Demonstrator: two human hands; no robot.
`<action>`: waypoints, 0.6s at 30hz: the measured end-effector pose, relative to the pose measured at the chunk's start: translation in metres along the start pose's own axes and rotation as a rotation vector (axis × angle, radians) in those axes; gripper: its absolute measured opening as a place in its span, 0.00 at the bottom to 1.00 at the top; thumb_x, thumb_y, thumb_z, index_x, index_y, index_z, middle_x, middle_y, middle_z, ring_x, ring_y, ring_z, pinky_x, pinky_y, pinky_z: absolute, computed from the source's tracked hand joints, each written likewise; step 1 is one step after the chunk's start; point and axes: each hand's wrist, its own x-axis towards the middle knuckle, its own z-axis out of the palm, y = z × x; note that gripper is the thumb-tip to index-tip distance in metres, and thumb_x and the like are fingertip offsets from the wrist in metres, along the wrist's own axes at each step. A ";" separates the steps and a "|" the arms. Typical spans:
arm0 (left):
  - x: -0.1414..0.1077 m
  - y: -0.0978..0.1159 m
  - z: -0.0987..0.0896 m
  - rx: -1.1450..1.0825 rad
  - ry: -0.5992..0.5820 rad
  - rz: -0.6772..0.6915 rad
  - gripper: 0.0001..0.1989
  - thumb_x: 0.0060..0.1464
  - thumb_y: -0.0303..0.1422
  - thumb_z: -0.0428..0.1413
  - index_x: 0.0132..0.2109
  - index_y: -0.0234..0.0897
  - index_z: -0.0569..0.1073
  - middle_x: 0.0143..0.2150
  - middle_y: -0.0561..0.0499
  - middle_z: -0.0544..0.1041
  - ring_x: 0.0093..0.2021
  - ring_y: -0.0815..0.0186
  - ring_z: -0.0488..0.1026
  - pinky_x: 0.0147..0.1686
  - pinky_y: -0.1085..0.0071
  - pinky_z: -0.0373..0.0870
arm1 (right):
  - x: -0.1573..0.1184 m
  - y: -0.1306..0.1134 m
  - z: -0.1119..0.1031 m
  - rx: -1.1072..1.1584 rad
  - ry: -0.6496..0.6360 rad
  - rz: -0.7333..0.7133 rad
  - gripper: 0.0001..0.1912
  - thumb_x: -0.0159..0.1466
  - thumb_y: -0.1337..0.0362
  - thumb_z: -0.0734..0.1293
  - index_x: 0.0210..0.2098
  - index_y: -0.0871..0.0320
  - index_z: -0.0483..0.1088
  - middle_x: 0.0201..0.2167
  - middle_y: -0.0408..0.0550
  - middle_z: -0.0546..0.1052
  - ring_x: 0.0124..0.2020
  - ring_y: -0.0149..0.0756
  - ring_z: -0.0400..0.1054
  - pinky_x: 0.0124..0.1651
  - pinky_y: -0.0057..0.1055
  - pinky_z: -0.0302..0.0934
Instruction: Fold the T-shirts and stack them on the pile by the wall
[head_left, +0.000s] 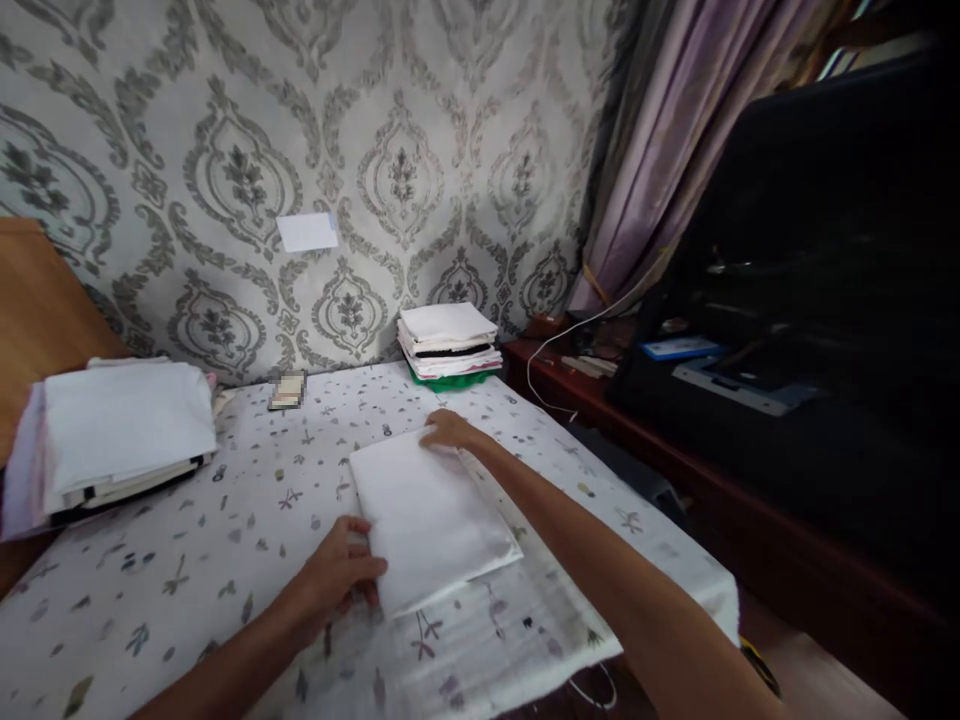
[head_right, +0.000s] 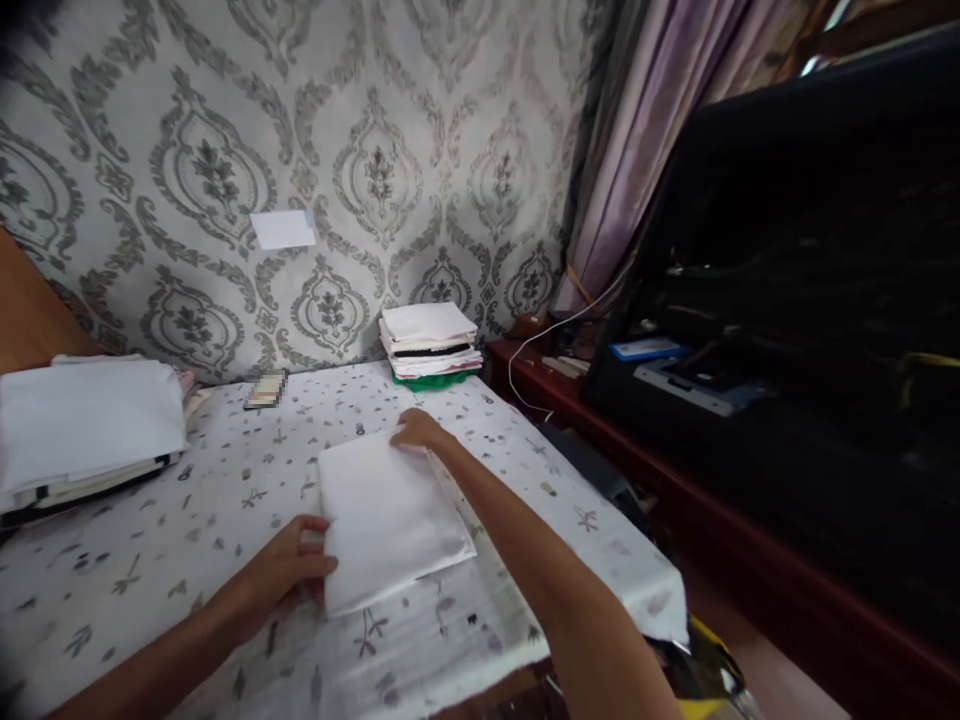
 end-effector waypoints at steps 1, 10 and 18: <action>-0.001 0.004 -0.002 -0.001 0.002 0.004 0.29 0.36 0.35 0.65 0.47 0.40 0.63 0.26 0.59 0.72 0.24 0.68 0.69 0.20 0.76 0.50 | 0.003 0.000 0.000 0.022 -0.009 0.006 0.11 0.53 0.65 0.73 0.36 0.60 0.77 0.41 0.51 0.79 0.47 0.45 0.72 0.47 0.33 0.64; 0.003 0.040 -0.103 -0.271 0.357 0.078 0.21 0.36 0.30 0.63 0.42 0.38 0.71 0.27 0.57 0.74 0.26 0.66 0.70 0.24 0.73 0.66 | -0.051 0.009 0.017 0.284 -0.198 0.030 0.10 0.50 0.64 0.71 0.25 0.57 0.65 0.21 0.38 0.66 0.26 0.31 0.62 0.28 0.26 0.56; -0.010 0.004 -0.105 -0.468 0.259 -0.093 0.15 0.47 0.34 0.65 0.43 0.35 0.76 0.37 0.43 0.83 0.39 0.56 0.80 0.38 0.65 0.79 | -0.041 -0.023 0.028 0.551 -0.203 0.283 0.15 0.54 0.61 0.75 0.39 0.59 0.72 0.27 0.43 0.73 0.29 0.33 0.67 0.28 0.26 0.59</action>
